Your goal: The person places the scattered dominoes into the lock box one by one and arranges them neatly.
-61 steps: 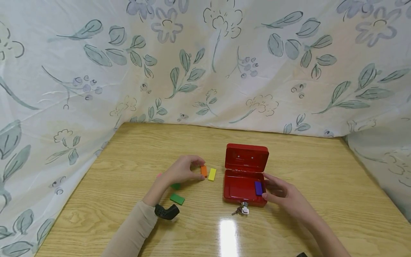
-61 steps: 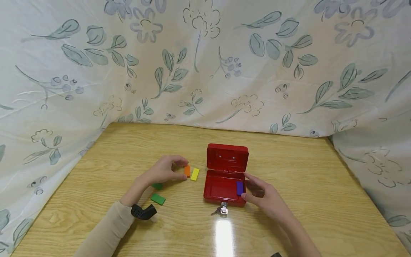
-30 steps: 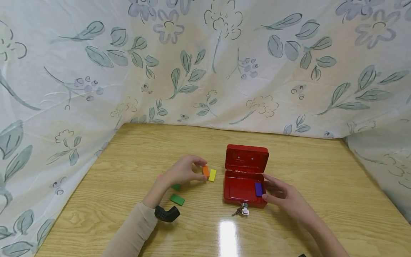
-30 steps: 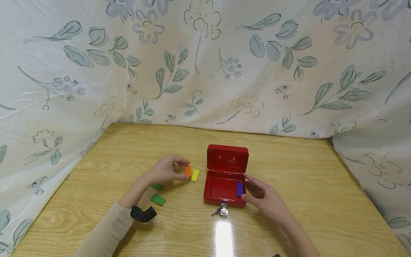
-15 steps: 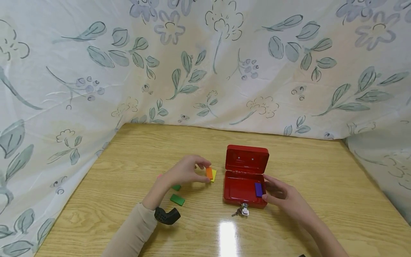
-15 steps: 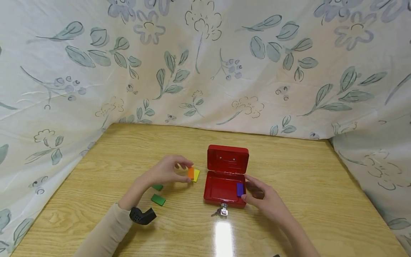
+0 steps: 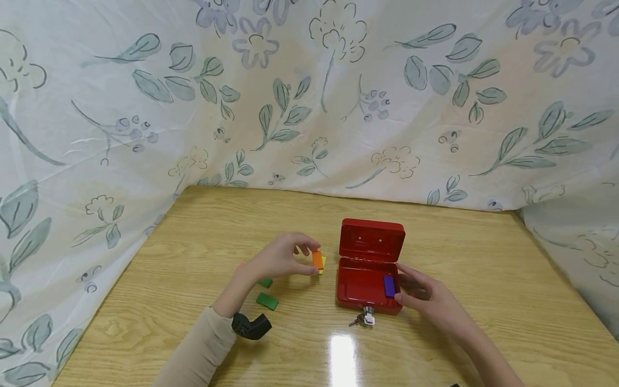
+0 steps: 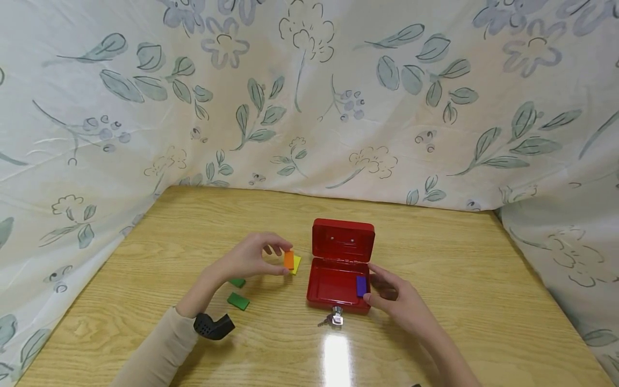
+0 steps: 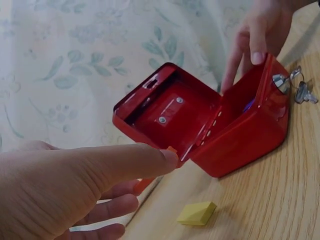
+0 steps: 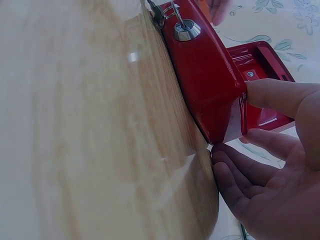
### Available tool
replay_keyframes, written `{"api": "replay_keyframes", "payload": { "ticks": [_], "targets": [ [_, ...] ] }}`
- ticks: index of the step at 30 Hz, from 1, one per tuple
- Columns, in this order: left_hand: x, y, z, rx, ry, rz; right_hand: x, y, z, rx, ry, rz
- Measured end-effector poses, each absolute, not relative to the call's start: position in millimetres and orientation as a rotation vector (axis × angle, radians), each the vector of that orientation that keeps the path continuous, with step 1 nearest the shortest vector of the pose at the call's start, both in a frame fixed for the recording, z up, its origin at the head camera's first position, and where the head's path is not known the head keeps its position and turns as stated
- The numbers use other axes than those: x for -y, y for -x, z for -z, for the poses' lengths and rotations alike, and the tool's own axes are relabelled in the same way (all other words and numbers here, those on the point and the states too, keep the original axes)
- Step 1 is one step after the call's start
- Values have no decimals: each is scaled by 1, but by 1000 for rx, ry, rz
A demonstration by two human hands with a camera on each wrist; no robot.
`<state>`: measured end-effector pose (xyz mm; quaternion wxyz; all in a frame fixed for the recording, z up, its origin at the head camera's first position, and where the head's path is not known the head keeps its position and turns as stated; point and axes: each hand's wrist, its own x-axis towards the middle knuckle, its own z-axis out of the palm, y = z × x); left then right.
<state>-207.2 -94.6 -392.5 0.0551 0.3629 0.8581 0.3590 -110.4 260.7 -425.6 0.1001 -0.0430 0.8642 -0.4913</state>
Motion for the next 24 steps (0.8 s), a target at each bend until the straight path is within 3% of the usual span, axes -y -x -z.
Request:
{"api": "replay_keyframes", "payload": {
  "ticks": [24],
  "targets": [
    [87, 202, 388, -2623, -1266, -1094, -261, 109, 424, -2530, 152, 1490]
  ]
}}
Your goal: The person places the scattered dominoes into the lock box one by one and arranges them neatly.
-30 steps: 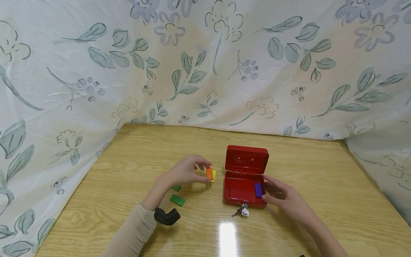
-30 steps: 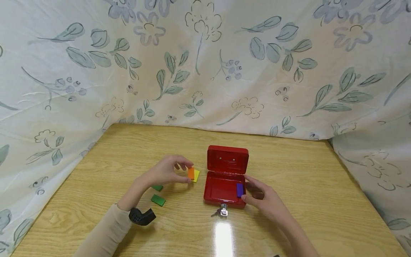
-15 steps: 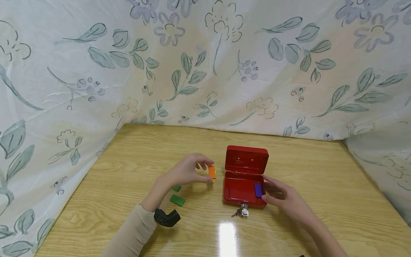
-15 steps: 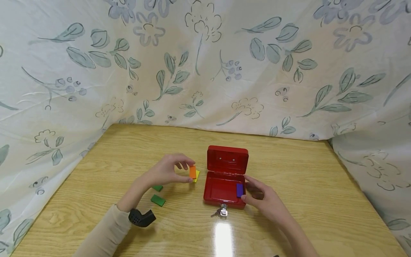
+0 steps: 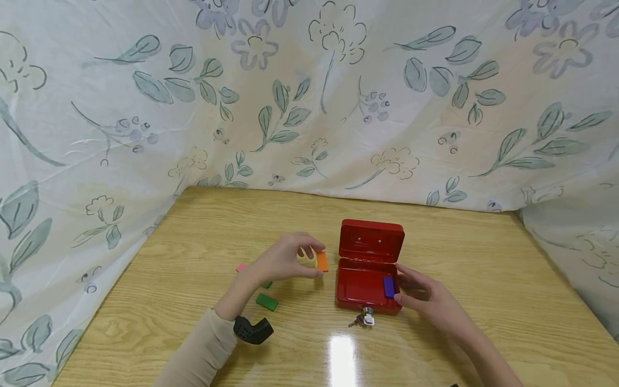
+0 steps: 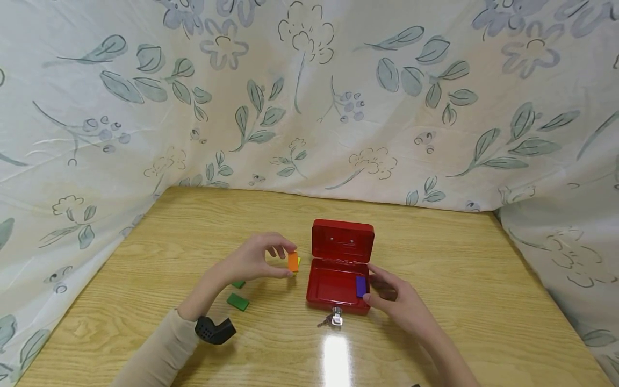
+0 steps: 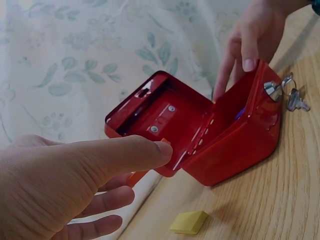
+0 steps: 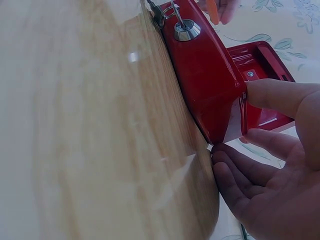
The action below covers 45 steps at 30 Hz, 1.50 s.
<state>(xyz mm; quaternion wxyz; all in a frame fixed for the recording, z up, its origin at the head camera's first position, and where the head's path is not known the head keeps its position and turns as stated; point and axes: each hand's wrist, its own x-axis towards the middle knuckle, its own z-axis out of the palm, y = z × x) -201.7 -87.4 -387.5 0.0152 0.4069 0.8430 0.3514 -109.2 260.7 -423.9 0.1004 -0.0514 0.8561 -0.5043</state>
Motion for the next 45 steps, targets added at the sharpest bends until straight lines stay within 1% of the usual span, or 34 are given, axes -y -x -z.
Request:
{"api": "replay_keyframes", "payload": {
  "ticks": [14, 28, 45],
  "targets": [
    [85, 200, 389, -2618, -1300, -1075, -262, 109, 426, -2539, 163, 1491],
    [77, 192, 388, -2602, -1284, -1070, -262, 108, 426, -2550, 178, 1483],
    [71, 186, 386, -2583, -1354, -1065, -261, 108, 426, -2561, 176, 1478]
  ]
}}
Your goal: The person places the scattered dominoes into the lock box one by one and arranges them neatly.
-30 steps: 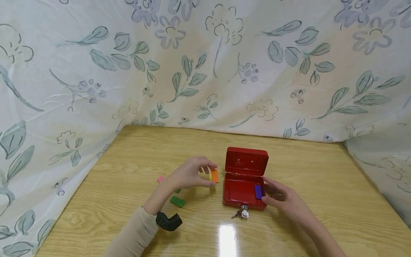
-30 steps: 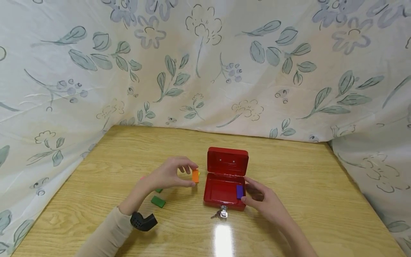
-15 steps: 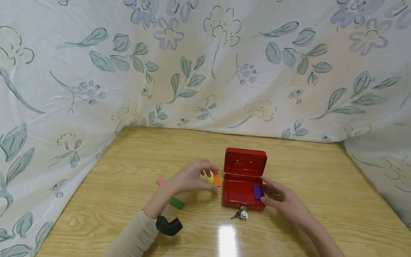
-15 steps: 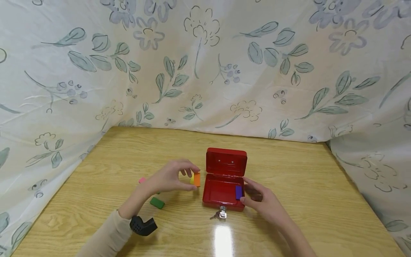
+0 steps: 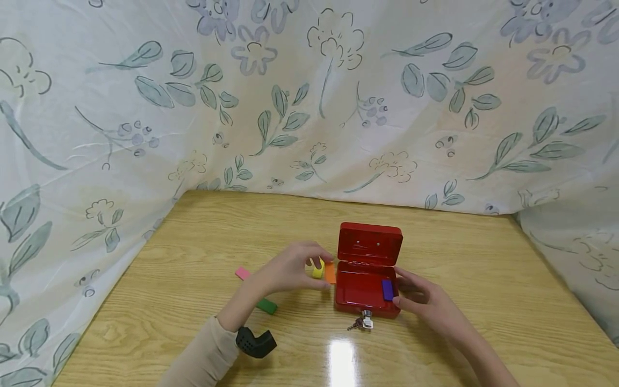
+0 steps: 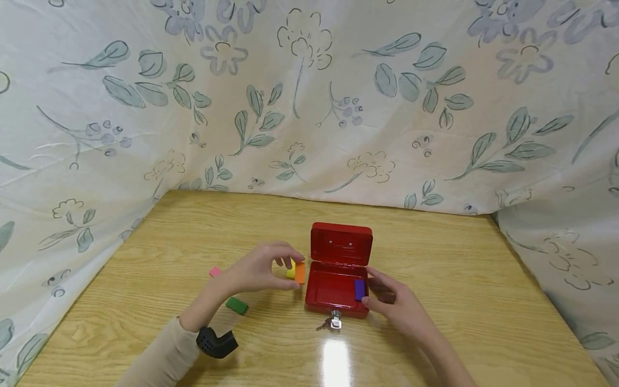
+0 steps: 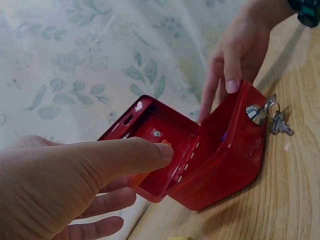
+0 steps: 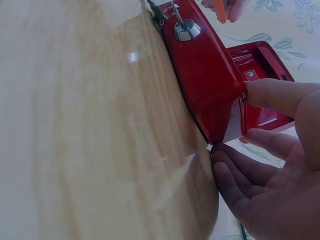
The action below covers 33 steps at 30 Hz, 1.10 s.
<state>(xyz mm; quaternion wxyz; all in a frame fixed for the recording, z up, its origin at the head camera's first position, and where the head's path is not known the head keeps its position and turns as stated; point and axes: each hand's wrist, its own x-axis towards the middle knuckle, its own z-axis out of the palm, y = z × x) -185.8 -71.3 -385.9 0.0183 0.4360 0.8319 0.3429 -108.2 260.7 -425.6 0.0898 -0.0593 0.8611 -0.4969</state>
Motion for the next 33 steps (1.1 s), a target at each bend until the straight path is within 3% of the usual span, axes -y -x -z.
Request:
{"api": "replay_keyframes", "payload": {
  "ticks": [33],
  "targets": [
    [50, 173, 390, -2572, -1359, -967, -263, 112, 428, -2579, 161, 1458]
  ]
}}
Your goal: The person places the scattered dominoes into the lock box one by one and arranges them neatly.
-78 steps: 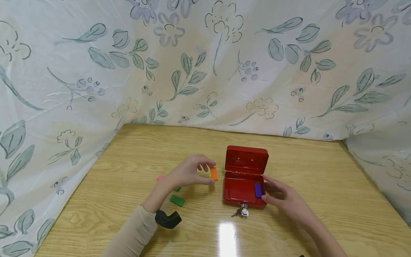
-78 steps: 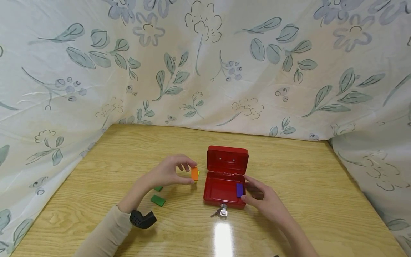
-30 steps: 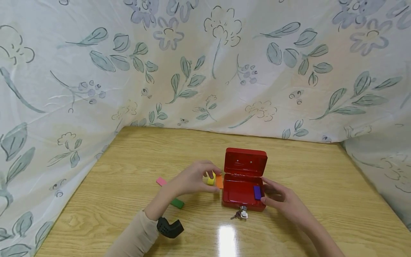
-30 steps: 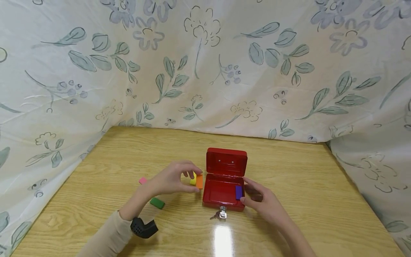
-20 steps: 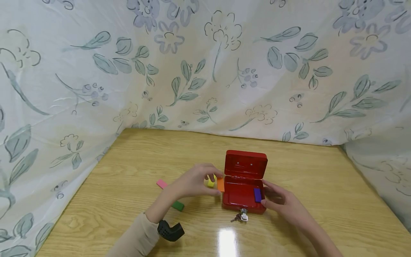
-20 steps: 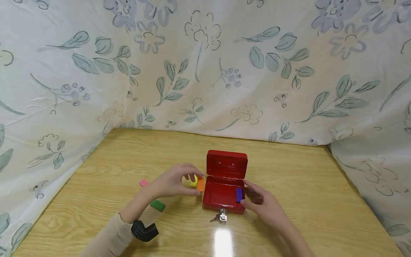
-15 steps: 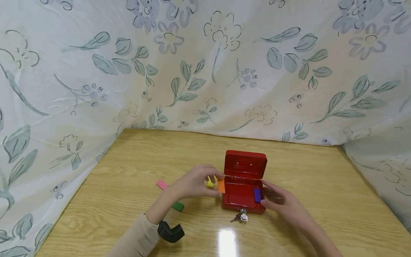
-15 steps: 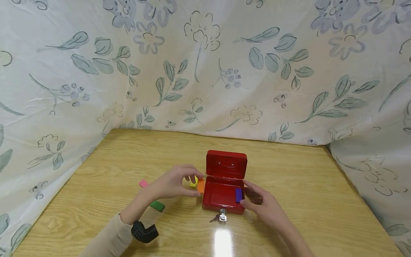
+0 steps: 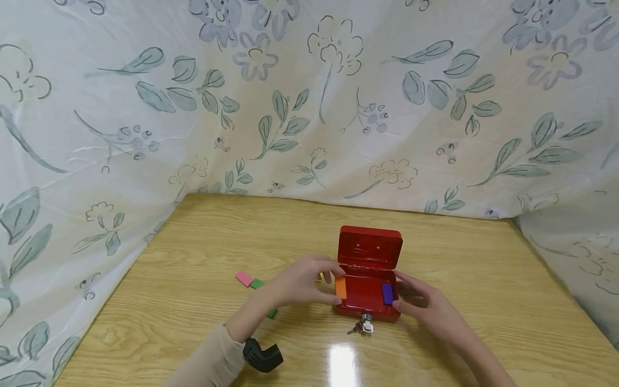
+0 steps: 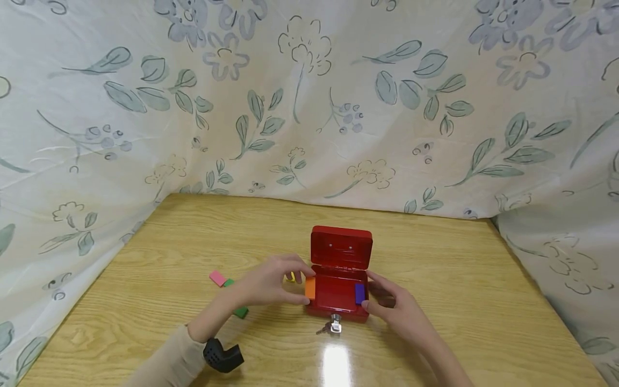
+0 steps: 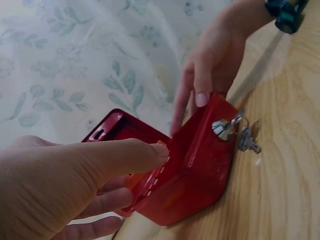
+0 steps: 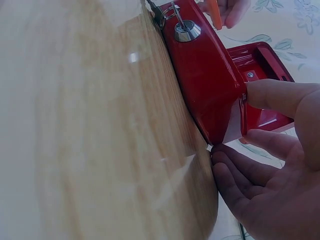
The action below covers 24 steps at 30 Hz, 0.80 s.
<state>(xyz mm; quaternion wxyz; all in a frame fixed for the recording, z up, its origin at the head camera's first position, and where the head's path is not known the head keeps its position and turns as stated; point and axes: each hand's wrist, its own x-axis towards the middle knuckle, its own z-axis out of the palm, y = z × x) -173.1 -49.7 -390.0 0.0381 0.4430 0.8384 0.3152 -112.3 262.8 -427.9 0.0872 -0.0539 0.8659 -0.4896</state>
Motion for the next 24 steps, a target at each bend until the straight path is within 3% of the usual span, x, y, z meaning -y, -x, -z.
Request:
{"api": "replay_keyframes", "payload": {
  "ticks": [24],
  "targets": [
    [35, 164, 403, -2743, -1299, -872, -260, 111, 428, -2581, 148, 1441]
  ]
}}
